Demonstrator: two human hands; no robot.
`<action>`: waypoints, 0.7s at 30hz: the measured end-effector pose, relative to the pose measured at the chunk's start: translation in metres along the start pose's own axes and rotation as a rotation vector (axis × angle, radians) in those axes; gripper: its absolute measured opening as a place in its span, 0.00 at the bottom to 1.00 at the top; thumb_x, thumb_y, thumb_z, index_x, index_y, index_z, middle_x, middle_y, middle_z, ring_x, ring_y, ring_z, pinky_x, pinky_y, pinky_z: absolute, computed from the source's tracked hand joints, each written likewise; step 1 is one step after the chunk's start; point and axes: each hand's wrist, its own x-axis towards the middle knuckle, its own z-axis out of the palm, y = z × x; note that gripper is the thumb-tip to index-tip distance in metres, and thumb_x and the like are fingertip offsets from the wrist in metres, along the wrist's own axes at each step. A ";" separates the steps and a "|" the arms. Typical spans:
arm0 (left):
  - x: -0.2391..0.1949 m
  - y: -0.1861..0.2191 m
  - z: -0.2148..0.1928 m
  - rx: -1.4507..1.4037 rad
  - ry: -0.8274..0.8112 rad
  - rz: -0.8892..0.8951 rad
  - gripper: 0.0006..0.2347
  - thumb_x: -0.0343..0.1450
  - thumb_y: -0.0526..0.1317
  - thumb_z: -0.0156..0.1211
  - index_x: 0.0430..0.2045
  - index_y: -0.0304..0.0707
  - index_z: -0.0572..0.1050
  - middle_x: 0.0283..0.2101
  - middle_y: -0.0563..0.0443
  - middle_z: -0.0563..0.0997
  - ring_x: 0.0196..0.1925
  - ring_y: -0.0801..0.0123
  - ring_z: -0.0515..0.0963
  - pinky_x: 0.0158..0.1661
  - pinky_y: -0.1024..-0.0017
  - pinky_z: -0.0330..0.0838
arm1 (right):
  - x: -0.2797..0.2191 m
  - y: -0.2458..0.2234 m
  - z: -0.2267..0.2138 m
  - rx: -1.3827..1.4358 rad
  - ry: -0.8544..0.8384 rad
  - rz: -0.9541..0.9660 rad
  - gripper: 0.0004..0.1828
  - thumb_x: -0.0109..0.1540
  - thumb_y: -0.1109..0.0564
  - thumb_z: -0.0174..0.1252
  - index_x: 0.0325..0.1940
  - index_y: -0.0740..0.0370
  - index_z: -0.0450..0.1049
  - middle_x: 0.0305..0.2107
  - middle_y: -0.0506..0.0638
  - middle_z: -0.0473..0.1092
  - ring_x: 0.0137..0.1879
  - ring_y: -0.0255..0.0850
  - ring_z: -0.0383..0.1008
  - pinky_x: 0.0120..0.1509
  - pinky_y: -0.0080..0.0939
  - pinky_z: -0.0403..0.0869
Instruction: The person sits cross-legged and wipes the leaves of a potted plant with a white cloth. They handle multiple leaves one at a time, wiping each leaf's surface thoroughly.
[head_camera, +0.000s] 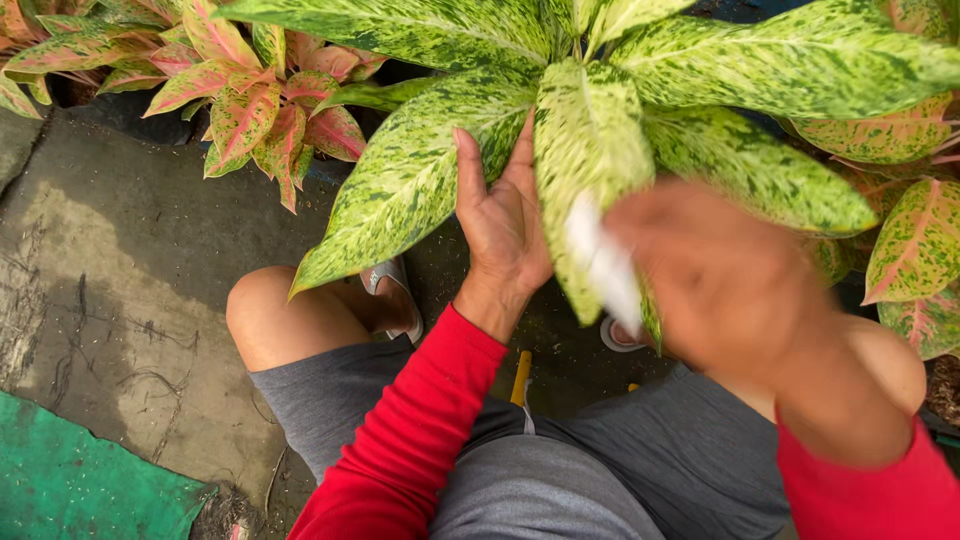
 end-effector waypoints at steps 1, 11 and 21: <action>0.001 -0.002 0.003 0.014 0.008 0.030 0.47 0.69 0.74 0.43 0.75 0.35 0.52 0.72 0.40 0.64 0.72 0.52 0.66 0.70 0.53 0.60 | 0.008 0.015 -0.007 -0.077 0.080 0.015 0.08 0.65 0.70 0.54 0.46 0.68 0.77 0.44 0.60 0.75 0.50 0.54 0.78 0.53 0.46 0.76; -0.006 -0.026 0.007 0.104 0.158 -0.041 0.49 0.63 0.78 0.40 0.71 0.39 0.55 0.67 0.40 0.68 0.65 0.54 0.72 0.62 0.54 0.68 | 0.105 0.174 0.075 -0.102 0.036 0.072 0.12 0.66 0.68 0.58 0.50 0.65 0.83 0.46 0.63 0.77 0.47 0.57 0.78 0.53 0.50 0.76; 0.002 -0.015 -0.014 0.062 0.182 0.062 0.46 0.72 0.75 0.42 0.58 0.16 0.66 0.52 0.32 0.78 0.53 0.55 0.81 0.55 0.60 0.78 | 0.048 0.087 0.079 -0.020 -0.081 0.039 0.14 0.67 0.70 0.53 0.46 0.62 0.83 0.43 0.58 0.75 0.47 0.50 0.77 0.57 0.49 0.74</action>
